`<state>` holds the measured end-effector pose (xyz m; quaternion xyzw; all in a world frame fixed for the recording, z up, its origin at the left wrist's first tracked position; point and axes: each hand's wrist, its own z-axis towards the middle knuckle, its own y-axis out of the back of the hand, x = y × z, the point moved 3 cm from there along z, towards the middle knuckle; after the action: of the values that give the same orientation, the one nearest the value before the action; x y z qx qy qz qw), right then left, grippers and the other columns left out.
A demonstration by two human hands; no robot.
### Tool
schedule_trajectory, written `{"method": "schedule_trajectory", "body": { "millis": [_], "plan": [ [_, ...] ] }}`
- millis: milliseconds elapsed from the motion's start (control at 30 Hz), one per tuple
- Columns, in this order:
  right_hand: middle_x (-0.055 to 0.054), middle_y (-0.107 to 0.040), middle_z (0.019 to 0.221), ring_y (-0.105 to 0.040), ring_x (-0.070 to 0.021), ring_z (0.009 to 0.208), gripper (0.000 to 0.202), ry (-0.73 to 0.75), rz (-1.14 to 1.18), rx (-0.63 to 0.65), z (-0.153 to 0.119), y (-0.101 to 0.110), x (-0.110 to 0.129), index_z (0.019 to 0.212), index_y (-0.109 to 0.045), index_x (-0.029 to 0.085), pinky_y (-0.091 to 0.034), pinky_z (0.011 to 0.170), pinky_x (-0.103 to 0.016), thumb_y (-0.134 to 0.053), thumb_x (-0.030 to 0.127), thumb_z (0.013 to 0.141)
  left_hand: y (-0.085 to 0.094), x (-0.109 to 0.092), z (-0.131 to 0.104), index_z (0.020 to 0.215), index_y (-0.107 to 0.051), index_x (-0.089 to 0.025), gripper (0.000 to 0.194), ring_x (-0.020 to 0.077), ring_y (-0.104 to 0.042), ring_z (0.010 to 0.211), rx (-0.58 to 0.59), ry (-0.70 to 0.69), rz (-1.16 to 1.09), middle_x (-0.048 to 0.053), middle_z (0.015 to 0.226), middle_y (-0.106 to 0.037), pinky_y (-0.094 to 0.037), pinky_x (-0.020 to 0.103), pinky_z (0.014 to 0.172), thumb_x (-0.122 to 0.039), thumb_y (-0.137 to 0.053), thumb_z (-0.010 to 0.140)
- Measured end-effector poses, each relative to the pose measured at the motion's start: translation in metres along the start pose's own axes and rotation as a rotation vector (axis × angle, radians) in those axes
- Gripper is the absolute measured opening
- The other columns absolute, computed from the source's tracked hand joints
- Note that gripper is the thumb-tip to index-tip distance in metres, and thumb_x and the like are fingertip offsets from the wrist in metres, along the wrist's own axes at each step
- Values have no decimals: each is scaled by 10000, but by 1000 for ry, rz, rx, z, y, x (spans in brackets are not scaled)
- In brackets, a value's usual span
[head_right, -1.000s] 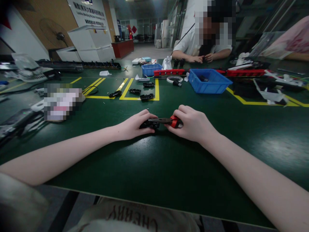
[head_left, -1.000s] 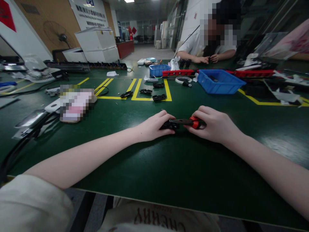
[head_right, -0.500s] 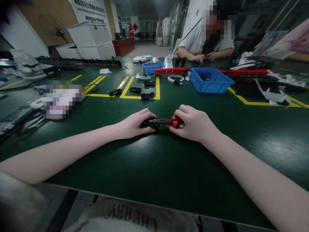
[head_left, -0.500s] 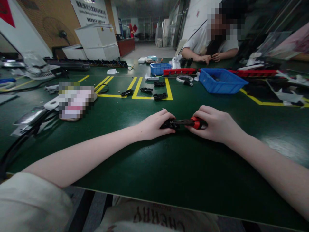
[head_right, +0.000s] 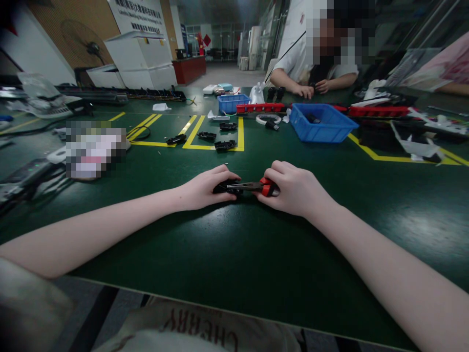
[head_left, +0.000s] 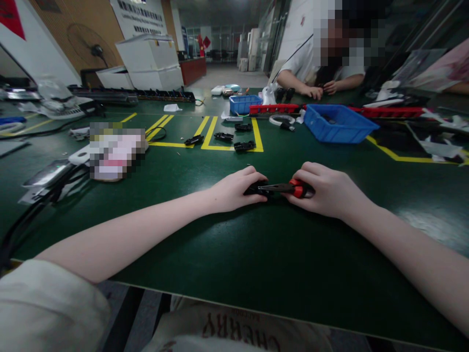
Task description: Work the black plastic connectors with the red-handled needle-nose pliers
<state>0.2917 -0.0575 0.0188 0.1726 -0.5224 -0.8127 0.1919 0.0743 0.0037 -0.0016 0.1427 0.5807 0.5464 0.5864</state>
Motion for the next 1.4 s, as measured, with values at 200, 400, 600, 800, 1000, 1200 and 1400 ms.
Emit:
{"method": "schedule_trajectory", "body": {
  "millis": [200, 400, 600, 800, 1000, 1200, 1400],
  "plan": [
    [-94, -600, 851, -558, -206, 728, 261, 12, -36, -7, 0, 1, -3, 815, -609, 202, -410, 559, -310, -574, 454, 872, 0, 0, 0, 1252, -577, -173, 360, 201, -619, 1012, -10, -7, -17, 81, 1159, -587, -521, 349, 892, -314, -661, 932],
    [-101, -590, 852, -547, -208, 725, 268, 50, -93, -7, 1, 1, -2, 824, -610, 195, -411, 572, -318, -544, 447, 891, -1, -1, 1, 1272, -582, -155, 384, 198, -628, 993, 15, 12, 19, 81, 1148, -605, -516, 330, 867, -335, -659, 942],
    [-95, -586, 843, -540, -204, 721, 232, 54, -94, -2, 1, -2, 0, 816, -609, 200, -408, 574, -312, -559, 417, 881, -2, 1, 1, 1302, -582, -172, 406, 203, -637, 993, 29, 13, 64, 77, 1145, -610, -520, 330, 869, -353, -651, 945],
    [-95, -591, 838, -533, -203, 710, 230, 57, -92, 7, 1, 4, -3, 809, -606, 205, -395, 560, -311, -563, 422, 873, -1, -1, 1, 1293, -588, -170, 394, 202, -642, 995, 23, 24, 52, 76, 1153, -619, -521, 327, 866, -351, -650, 948],
    [-95, -599, 841, -542, -199, 706, 236, 53, -82, 15, 1, 3, -1, 805, -601, 200, -399, 555, -308, -563, 422, 872, -1, -2, 1, 1312, -577, -135, 426, 212, -643, 1031, 33, 24, 64, 91, 1193, -623, -520, 328, 866, -333, -662, 945],
    [-114, -637, 896, -584, -224, 765, 257, 47, -83, -2, 1, -1, 1, 863, -607, 192, -454, 600, -328, -565, 445, 878, -1, -4, 0, 1295, -568, -159, 401, 212, -654, 980, 30, 27, 135, 86, 1182, -619, -534, 338, 835, -366, -631, 958],
    [-110, -655, 927, -616, -245, 806, 230, 26, -49, -55, -1, 2, -5, 899, -614, 204, -489, 643, -354, -598, 431, 867, -2, -9, -2, 1301, -554, -146, 406, 204, -652, 951, 30, 9, 231, 87, 1181, -611, -541, 323, 794, -367, -614, 965]
  ]
}}
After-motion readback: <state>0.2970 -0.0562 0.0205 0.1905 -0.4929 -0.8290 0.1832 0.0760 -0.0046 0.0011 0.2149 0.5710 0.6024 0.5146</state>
